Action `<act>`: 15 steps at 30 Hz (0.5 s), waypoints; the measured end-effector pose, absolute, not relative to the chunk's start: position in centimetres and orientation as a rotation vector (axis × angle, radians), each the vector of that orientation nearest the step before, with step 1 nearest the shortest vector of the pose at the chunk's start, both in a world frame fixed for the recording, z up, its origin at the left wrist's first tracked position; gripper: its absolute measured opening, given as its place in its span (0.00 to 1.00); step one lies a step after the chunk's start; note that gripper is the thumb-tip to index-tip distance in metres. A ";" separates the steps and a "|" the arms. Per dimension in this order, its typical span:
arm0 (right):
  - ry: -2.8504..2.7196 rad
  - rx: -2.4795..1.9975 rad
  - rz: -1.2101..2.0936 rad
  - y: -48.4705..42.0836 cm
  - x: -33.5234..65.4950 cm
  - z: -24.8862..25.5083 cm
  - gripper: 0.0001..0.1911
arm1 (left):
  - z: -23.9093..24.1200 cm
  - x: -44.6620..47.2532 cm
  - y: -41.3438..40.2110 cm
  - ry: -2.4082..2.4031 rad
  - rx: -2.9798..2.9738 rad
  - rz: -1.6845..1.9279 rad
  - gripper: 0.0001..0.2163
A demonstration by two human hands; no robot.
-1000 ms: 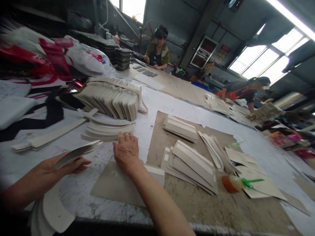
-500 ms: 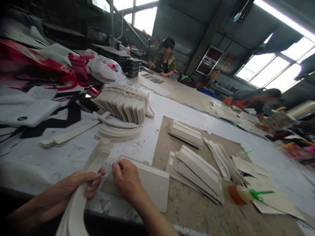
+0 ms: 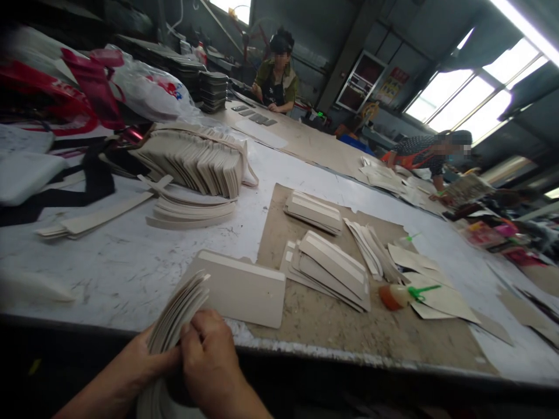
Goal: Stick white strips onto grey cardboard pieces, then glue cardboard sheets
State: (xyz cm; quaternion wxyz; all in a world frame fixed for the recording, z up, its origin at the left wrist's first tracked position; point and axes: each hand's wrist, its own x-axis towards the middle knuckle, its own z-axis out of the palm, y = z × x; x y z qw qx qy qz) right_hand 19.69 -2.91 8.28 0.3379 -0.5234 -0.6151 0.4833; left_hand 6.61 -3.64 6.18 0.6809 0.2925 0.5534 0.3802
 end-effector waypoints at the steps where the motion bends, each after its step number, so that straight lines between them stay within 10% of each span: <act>1: -1.575 -1.374 1.239 -3.4 19.7 7.9 0.11 | 6.2 6.8 -4.1 1.255 0.619 0.860 0.32; 15: -1.230 -1.389 1.315 -5.0 19.1 8.0 0.20 | 7.4 7.4 -6.5 1.207 0.364 0.867 0.33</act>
